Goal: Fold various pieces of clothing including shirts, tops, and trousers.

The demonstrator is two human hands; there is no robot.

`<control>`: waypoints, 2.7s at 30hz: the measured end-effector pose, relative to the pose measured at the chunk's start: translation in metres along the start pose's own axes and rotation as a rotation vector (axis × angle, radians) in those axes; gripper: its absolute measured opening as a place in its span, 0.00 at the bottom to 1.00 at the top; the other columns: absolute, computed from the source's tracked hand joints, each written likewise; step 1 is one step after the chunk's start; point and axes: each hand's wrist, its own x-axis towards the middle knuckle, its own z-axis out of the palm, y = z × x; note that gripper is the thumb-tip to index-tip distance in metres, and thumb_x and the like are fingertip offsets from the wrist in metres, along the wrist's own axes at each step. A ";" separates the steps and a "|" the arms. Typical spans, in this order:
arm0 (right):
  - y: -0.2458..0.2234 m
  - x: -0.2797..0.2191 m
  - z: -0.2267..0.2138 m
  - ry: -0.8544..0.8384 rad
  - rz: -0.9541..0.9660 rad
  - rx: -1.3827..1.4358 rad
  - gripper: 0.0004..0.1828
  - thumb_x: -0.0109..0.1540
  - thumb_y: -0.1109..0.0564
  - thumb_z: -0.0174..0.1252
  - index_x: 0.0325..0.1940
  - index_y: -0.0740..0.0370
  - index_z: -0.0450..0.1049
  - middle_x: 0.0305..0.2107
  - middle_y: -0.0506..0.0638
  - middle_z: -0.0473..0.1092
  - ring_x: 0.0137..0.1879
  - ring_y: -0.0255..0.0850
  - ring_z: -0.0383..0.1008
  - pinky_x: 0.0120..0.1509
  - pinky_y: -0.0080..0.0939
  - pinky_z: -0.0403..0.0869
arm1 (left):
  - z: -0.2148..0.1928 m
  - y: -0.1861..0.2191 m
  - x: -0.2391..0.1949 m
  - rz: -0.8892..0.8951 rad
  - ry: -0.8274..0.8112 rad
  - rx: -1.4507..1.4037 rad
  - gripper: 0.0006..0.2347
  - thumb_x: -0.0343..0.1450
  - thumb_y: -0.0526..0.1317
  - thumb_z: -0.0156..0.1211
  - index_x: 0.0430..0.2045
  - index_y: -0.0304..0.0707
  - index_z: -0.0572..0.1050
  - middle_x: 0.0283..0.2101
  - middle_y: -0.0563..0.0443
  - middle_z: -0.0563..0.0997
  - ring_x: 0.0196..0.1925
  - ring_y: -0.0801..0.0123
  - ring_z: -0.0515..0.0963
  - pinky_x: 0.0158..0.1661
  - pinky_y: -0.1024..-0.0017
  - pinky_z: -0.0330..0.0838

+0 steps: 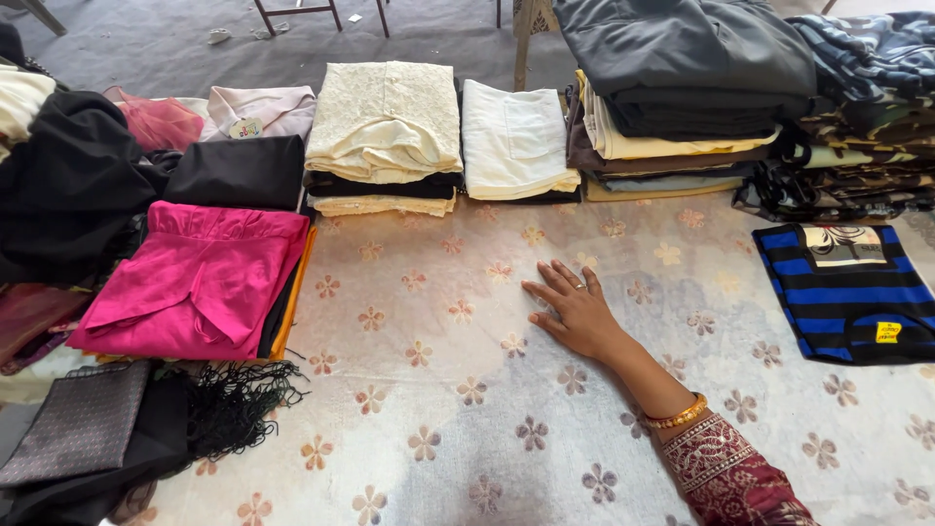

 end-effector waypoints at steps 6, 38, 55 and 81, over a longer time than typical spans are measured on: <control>0.006 -0.001 -0.002 0.017 -0.012 0.028 0.31 0.64 0.35 0.54 0.70 0.40 0.65 0.74 0.50 0.53 0.81 0.45 0.44 0.80 0.62 0.37 | 0.069 0.134 0.098 0.058 0.079 -0.017 0.28 0.66 0.23 0.69 0.63 0.34 0.72 0.54 0.39 0.76 0.57 0.63 0.76 0.59 0.74 0.67; -0.011 -0.063 -0.169 0.362 -0.261 1.720 0.39 0.62 0.65 0.65 0.77 0.59 0.62 0.39 0.53 0.68 0.50 0.45 0.70 0.61 0.43 0.72 | 0.164 0.101 0.175 0.047 -0.056 -0.484 0.13 0.73 0.25 0.57 0.49 0.36 0.80 0.46 0.53 0.83 0.50 0.77 0.79 0.53 0.78 0.71; -0.074 -0.109 -0.229 0.174 -0.325 0.395 0.19 0.48 0.51 0.77 0.39 0.57 0.80 0.30 0.51 0.79 0.37 0.48 0.81 0.41 0.43 0.75 | 0.213 0.196 0.148 0.271 -0.782 -0.219 0.18 0.65 0.44 0.70 0.49 0.46 0.76 0.38 0.45 0.84 0.43 0.50 0.84 0.42 0.59 0.77; -0.014 -0.164 -0.230 1.119 0.091 -0.130 0.10 0.63 0.70 0.65 0.42 0.57 0.78 0.42 0.46 0.77 0.45 0.38 0.68 0.50 0.33 0.64 | 0.124 0.055 0.089 0.130 0.037 0.354 0.12 0.62 0.34 0.59 0.35 0.49 0.83 0.35 0.54 0.79 0.50 0.59 0.76 0.57 0.59 0.63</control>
